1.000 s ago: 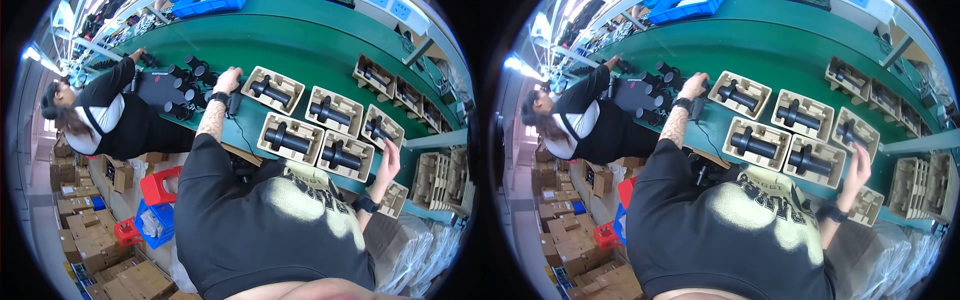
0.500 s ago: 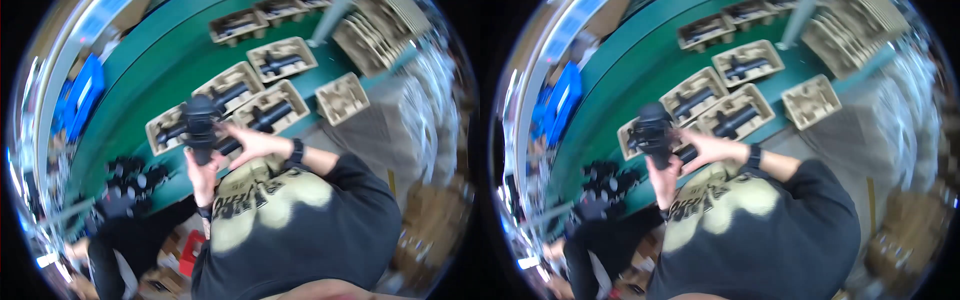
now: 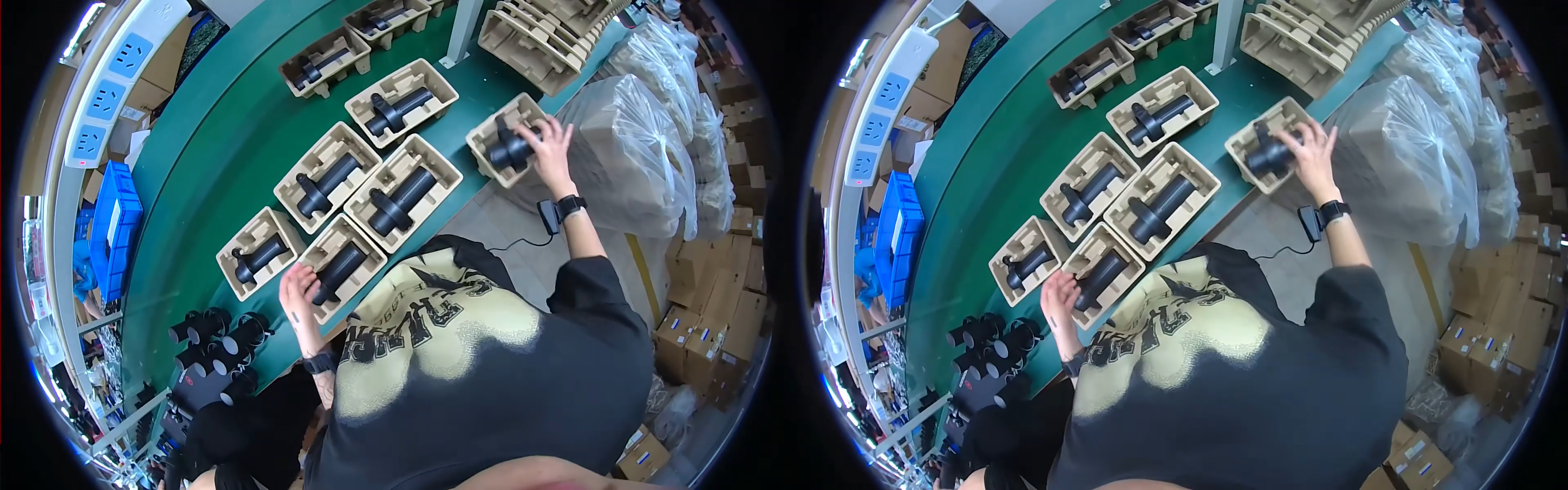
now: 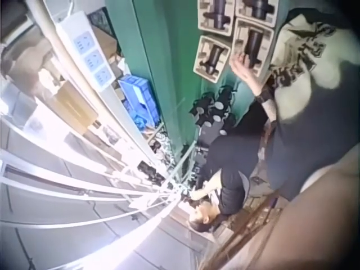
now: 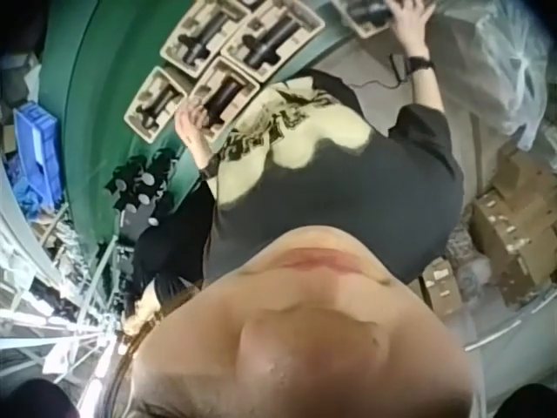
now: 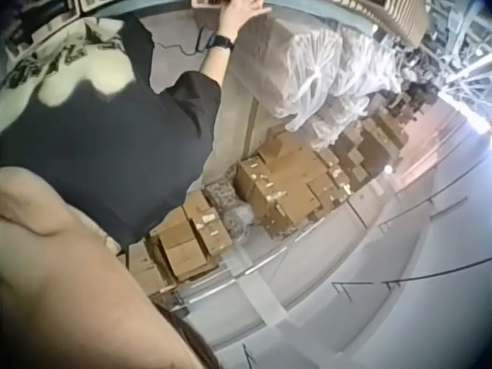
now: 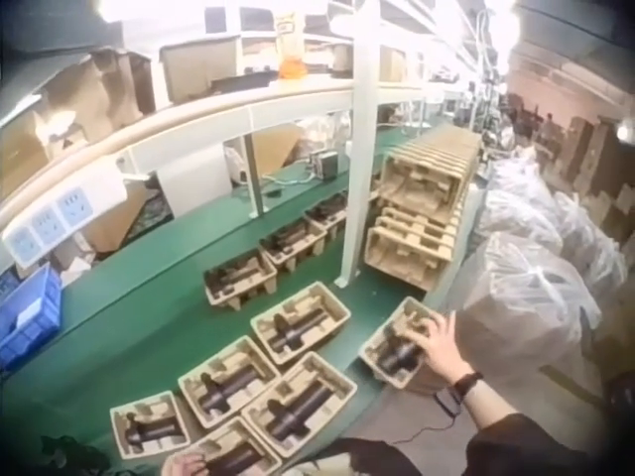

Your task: Packing black electronic components into cardboard trays at a manual assembly station.

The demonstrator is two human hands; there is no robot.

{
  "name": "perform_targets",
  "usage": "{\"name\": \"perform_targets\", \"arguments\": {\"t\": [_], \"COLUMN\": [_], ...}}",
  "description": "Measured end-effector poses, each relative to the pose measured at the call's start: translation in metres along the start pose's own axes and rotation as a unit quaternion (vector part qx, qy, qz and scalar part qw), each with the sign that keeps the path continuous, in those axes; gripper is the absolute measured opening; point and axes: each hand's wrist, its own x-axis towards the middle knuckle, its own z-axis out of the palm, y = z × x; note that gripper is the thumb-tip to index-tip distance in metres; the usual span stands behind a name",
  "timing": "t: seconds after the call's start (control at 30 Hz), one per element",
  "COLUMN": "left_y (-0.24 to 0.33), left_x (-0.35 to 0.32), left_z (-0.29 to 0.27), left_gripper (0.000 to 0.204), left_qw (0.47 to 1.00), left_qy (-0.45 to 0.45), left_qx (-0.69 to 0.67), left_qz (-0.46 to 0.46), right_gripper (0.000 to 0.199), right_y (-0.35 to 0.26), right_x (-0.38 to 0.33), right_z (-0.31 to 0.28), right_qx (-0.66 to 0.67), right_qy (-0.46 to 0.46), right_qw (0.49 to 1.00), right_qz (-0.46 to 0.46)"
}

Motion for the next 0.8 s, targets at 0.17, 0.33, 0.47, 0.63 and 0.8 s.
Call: {"name": "perform_targets", "arguments": {"t": [0.17,0.33,0.47,0.63,0.8], "left_y": [0.029,0.011,0.021,0.040,0.025], "left_x": [0.021,0.032,0.064,0.124,0.166], "left_z": [0.032,0.018,-0.014,-0.019,0.030], "left_gripper": [0.034,0.030,0.030,0.045,0.042], "left_qw": [0.992,0.978,0.948,0.780,0.769], "left_qy": [-0.073,-0.091,0.058,0.077,0.091], "left_qx": [0.073,0.162,0.229,0.605,0.596], "left_qz": [0.067,0.092,0.214,0.137,0.211], "right_gripper": [0.048,0.049,0.027,0.029,0.038], "right_y": [0.015,0.005,-0.029,-0.196,-0.230], "right_x": [0.016,0.042,0.037,0.106,0.115], "right_z": [0.009,0.033,0.054,0.074,0.165], "right_qx": [-0.025,0.004,0.255,0.427,0.137], "right_qy": [-0.183,-0.192,0.026,-0.299,-0.273], "right_qw": [0.981,0.975,0.955,0.853,0.951], "right_qz": [-0.050,-0.112,0.148,0.033,-0.057]}}
